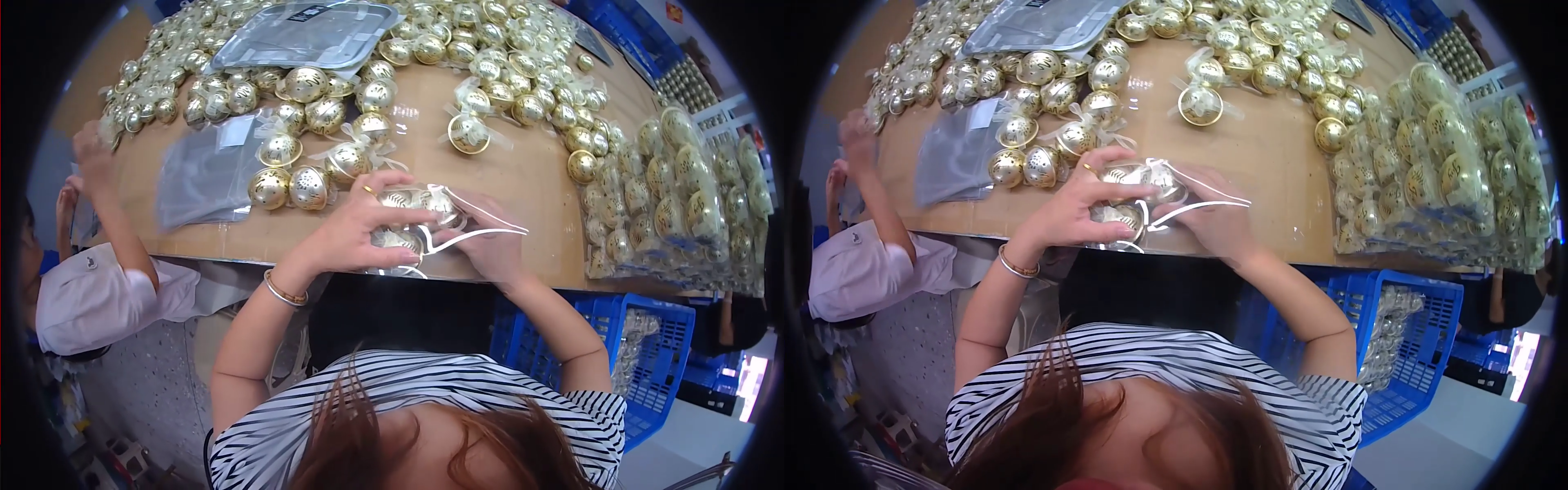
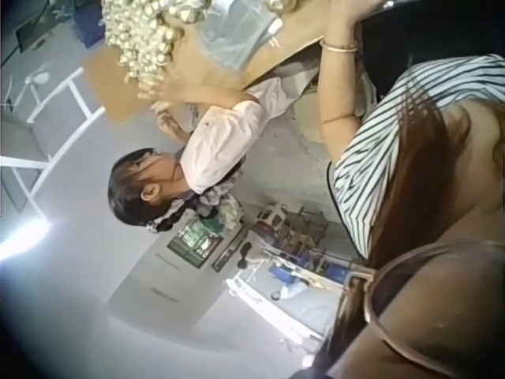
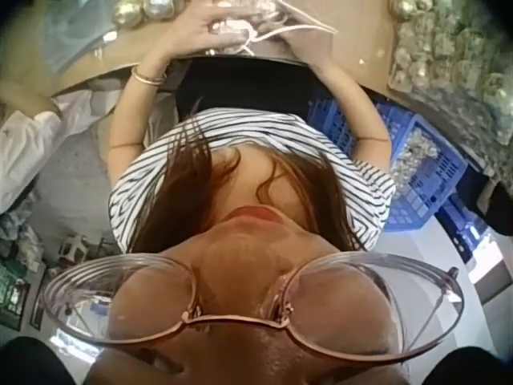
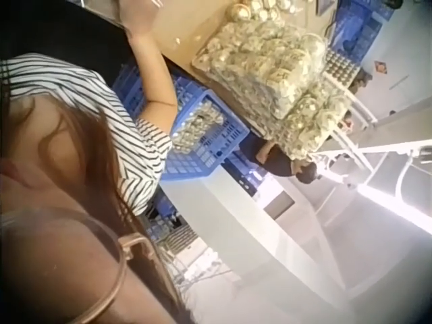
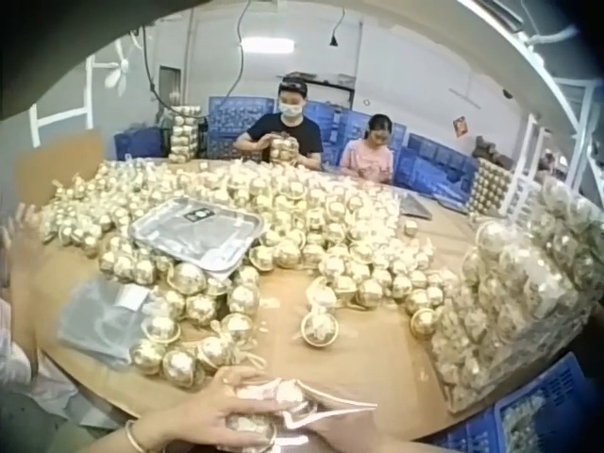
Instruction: Packing gold-colored spherical ornaments into clear plastic bags at a workstation.
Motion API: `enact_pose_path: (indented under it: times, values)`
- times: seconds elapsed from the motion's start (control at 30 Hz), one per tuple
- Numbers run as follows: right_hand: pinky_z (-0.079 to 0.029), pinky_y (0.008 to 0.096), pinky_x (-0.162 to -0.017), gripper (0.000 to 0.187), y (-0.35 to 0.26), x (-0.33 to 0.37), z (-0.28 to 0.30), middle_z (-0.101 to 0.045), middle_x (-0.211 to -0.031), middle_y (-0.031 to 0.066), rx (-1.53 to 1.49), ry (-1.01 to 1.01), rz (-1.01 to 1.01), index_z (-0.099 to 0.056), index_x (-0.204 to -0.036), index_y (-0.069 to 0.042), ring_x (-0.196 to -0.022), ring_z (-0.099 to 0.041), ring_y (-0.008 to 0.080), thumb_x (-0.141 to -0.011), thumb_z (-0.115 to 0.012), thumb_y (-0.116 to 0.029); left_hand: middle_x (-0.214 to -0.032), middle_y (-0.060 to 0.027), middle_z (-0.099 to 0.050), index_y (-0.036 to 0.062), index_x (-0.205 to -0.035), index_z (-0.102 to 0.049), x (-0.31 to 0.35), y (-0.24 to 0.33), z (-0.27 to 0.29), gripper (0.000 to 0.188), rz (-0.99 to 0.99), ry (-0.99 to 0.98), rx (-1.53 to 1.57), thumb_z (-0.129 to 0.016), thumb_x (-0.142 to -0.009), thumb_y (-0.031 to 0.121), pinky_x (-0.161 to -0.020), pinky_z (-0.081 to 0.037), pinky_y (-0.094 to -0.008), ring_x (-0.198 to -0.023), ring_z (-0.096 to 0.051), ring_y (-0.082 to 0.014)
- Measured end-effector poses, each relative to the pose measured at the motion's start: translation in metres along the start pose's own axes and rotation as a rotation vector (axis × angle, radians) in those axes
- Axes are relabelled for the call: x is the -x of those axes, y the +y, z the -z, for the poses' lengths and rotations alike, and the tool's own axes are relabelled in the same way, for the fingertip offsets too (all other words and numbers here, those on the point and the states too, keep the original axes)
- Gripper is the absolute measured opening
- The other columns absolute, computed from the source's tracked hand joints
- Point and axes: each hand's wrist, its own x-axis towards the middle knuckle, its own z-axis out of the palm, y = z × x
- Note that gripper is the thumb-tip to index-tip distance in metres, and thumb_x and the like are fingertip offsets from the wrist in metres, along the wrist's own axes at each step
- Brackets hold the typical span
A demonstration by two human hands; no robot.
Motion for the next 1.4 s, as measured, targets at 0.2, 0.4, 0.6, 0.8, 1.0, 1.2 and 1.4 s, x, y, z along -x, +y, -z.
enact_pose_path:
  times: [0.2, 0.4, 0.6, 0.8, 1.0, 1.2, 1.4]
  values:
    - [-0.052, 0.0279, -0.080, 0.031, -0.001, -0.005, 0.029, -0.064, -0.107, 0.0115, -0.580, -0.121, -0.633, -0.066, -0.108, 0.001, -0.095, -0.062, 0.0157, -0.078, -0.071, -0.007, -0.136, -0.0134, -0.044, 0.0207, -0.120, -0.063, -0.002, 0.018, -0.006, 0.043, -0.090, 0.088, -0.332, -0.065, -0.078, 0.027, -0.109, -0.024, -0.0519, -0.127, -0.033, -0.0371]
    - [-0.052, 0.0295, -0.081, 0.035, -0.030, -0.096, 0.081, -0.066, -0.108, 0.0073, 0.474, -0.133, -0.020, -0.065, -0.110, -0.008, -0.097, -0.063, 0.0207, -0.078, -0.060, 0.004, -0.124, -0.0146, -0.052, 0.0189, -0.113, -0.065, -0.001, 0.036, -0.021, 0.039, -0.053, 0.146, -0.463, -0.060, -0.074, 0.020, -0.107, -0.029, -0.0525, -0.120, -0.041, -0.0381]
    - [-0.043, 0.0374, -0.099, 0.059, -0.028, -0.176, -0.018, -0.056, -0.127, 0.0006, 0.740, -0.528, 0.706, -0.057, -0.122, -0.018, -0.123, -0.045, 0.0270, -0.070, -0.059, 0.009, -0.123, -0.0157, -0.051, 0.0195, -0.113, -0.065, -0.003, 0.033, -0.028, 0.040, -0.072, 0.184, -0.403, -0.058, -0.073, 0.018, -0.108, -0.028, -0.0530, -0.119, -0.041, -0.0391]
    - [-0.051, 0.0323, -0.083, 0.055, -0.017, -0.103, 0.067, -0.060, -0.116, 0.0143, 0.161, 0.088, -0.003, -0.051, -0.123, -0.002, -0.098, -0.061, 0.0269, -0.074, -0.074, -0.008, -0.124, -0.0138, -0.051, 0.0202, -0.115, -0.065, 0.000, 0.032, -0.029, 0.042, -0.035, 0.189, -0.363, -0.060, -0.074, 0.016, -0.108, -0.027, -0.0514, -0.121, -0.037, -0.0378]
    - [-0.049, 0.0308, -0.080, 0.059, 0.026, 0.042, 0.087, -0.063, -0.105, 0.0130, 0.598, 0.255, -0.181, -0.051, -0.124, -0.003, -0.089, -0.062, 0.0215, -0.073, -0.077, -0.018, -0.128, -0.0131, -0.048, 0.0205, -0.123, -0.059, -0.004, 0.035, -0.023, 0.046, -0.004, 0.150, -0.354, -0.059, -0.077, 0.015, -0.108, -0.025, -0.0494, -0.124, -0.032, -0.0371]
    - [-0.048, 0.0262, -0.078, 0.052, -0.009, 0.030, 0.083, -0.062, -0.101, 0.0029, -0.505, -0.343, -0.788, -0.053, -0.120, -0.006, -0.088, -0.059, 0.0117, -0.075, -0.077, -0.015, -0.132, -0.0132, -0.046, 0.0207, -0.126, -0.057, 0.002, 0.033, -0.019, 0.045, 0.022, 0.110, -0.341, -0.056, -0.081, 0.015, -0.109, -0.025, -0.0473, -0.127, -0.030, -0.0373]
    - [-0.050, 0.0249, -0.070, 0.058, -0.001, 0.004, 0.026, -0.059, -0.104, 0.0077, -0.520, -0.511, -0.569, -0.045, -0.121, -0.003, -0.091, -0.059, 0.0133, -0.073, -0.077, -0.010, -0.132, -0.0134, -0.046, 0.0214, -0.125, -0.057, 0.001, 0.033, -0.022, 0.042, -0.011, 0.142, -0.381, -0.059, -0.083, 0.025, -0.107, -0.028, -0.0484, -0.125, -0.034, -0.0380]
